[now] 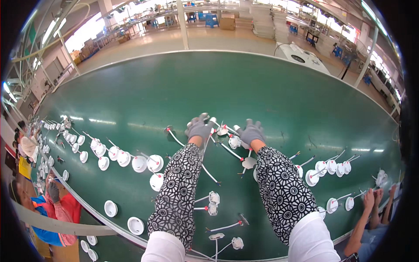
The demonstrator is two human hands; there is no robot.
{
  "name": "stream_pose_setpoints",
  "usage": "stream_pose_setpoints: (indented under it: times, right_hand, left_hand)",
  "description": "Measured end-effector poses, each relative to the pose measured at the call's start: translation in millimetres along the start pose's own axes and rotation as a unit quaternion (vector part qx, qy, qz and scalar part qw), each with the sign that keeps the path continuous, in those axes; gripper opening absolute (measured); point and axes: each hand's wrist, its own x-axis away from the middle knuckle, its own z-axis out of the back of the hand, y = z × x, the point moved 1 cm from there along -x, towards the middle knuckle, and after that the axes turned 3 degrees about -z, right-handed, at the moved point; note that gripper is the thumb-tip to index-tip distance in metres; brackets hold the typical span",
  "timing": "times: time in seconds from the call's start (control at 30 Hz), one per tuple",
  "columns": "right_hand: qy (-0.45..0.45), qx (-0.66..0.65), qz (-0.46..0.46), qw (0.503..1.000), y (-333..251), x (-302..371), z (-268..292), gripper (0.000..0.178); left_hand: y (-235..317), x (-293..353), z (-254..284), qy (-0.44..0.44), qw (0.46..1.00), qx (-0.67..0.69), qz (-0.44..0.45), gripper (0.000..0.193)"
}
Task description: The person assembles LED lights at a conveyor belt workstation by threading wires through circular plastic casings, pressing the circuit boards into the casings by hand, and placing the assembled units onto the conveyor.
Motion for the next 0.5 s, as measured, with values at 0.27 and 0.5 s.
stream_pose_setpoints:
  times: [0.27,0.5]
  right_hand:
    - [-0.162,0.178,0.161,0.957,4,43,-15,0.075]
    - [-0.254,0.194,0.26,0.911,46,130,-22,0.076]
  left_hand:
    - [-16,44,-7,-0.264,0.938,0.005,-0.223,0.045]
    - [-40,150,32,-0.339,0.909,-0.088,-0.225,0.048]
